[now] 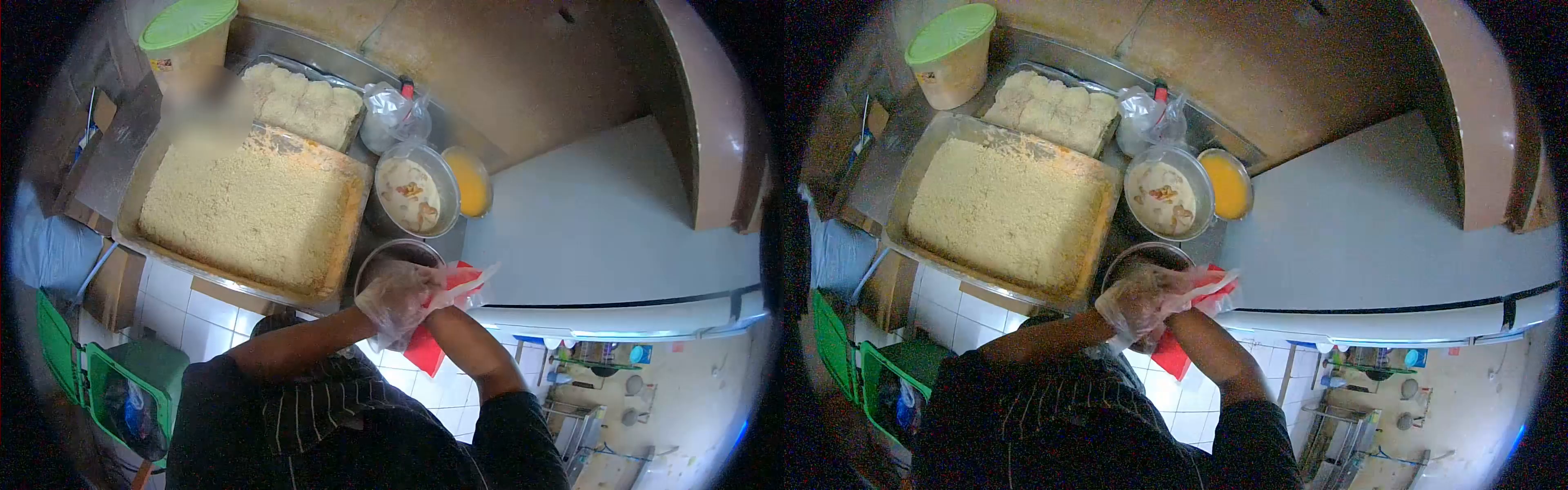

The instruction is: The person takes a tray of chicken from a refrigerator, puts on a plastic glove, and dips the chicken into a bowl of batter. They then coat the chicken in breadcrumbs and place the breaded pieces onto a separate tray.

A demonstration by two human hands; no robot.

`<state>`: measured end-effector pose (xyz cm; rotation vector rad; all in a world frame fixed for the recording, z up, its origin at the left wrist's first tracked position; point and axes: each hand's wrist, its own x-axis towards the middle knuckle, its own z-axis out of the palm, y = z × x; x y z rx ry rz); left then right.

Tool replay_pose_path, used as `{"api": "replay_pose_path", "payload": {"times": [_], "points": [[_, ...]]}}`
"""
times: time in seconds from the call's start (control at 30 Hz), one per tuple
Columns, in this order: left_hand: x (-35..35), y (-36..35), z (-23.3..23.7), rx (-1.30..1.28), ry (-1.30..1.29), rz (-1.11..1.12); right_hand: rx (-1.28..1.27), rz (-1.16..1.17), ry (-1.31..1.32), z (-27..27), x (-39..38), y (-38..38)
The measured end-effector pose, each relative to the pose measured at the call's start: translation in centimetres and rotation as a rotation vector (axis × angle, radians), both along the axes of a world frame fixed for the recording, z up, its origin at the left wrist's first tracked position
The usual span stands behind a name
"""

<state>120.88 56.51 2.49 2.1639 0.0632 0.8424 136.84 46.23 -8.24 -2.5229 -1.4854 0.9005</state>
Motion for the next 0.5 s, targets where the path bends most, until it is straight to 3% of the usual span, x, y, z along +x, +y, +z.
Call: {"api": "replay_pose_path", "payload": {"times": [0.07,0.13,0.23,0.27,0.33,0.37,0.43,0.5], "points": [[-0.6,2.0,1.9,-0.187,-0.185,-0.130,0.066,-0.063,0.175,-0.2,0.9,-0.1],[0.2,1.6,-3.0,-0.071,-0.211,0.033,0.168,-0.167,0.472,-0.5,1.8,-0.3],[1.5,1.6,-8.8,-0.080,-0.005,-0.017,0.275,-0.427,1.091,-0.7,3.6,-1.3],[3.3,0.8,-11.9,-0.403,-0.019,-0.183,0.295,-0.411,1.097,-0.4,3.8,-1.7],[5.3,0.3,-15.8,-0.677,0.049,-0.304,0.310,-0.311,0.978,2.1,3.0,-1.8],[5.6,0.3,-17.3,-0.630,0.127,-0.258,0.302,-0.221,0.845,4.8,1.9,-1.6],[4.7,1.1,-14.9,-0.461,0.287,-0.179,0.279,-0.044,0.582,9.9,-0.1,-1.2],[0.7,2.9,-5.5,-0.217,0.447,-0.114,0.049,-0.101,0.604,13.8,-0.3,-1.5]]}}
